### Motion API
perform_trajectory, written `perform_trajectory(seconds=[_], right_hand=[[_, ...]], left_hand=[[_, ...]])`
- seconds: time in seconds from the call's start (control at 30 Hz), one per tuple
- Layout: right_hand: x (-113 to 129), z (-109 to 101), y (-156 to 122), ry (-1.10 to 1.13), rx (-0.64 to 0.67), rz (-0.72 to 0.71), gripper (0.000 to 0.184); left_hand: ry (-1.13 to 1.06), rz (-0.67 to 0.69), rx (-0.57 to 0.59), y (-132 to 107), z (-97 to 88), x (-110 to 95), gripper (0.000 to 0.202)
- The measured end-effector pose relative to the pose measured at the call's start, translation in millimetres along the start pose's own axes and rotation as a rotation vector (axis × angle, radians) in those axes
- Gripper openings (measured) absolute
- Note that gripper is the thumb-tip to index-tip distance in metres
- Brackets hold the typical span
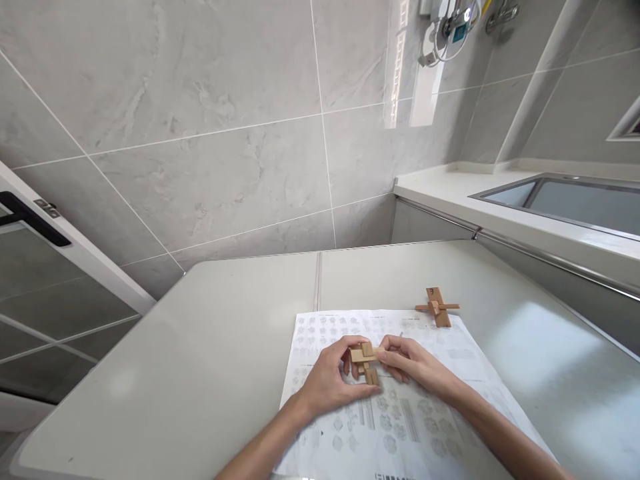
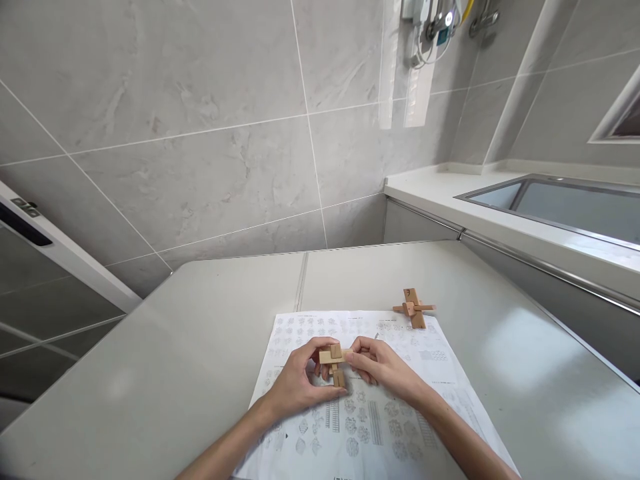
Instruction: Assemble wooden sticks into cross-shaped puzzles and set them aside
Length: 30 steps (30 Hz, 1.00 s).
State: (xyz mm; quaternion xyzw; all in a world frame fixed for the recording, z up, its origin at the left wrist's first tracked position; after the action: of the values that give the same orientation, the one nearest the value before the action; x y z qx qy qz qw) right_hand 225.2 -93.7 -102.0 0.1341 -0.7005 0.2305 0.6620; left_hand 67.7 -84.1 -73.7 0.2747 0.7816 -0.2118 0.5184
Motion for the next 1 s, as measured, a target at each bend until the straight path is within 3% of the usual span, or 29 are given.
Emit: perform_trajectory(seconds=[0.77,1.0], right_hand=[[-3.1,-0.2,-0.1,-0.063,-0.017,0.017,0.051],[-6.8,-2.4,1.2,-0.110,-0.066,0.036,0.049]], left_hand=[[0.011,0.014,-0.003,0.2,0.6,1.5,0.065],[-0.073,-0.020,-0.062,0.8,-3.0,2.8,0.067]])
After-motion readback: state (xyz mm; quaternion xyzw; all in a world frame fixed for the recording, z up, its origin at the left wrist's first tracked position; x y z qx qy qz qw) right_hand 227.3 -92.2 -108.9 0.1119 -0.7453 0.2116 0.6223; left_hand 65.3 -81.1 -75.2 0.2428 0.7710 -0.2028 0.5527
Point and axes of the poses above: each hand's wrist, its own y-axis towards the middle knuckle, its own z-axis out of the palm, x = y × z, the point moved 8 cm from there along y, towards the middle knuckle, and after that the axes turned 7 degrees about x, right-handed, at the moved point
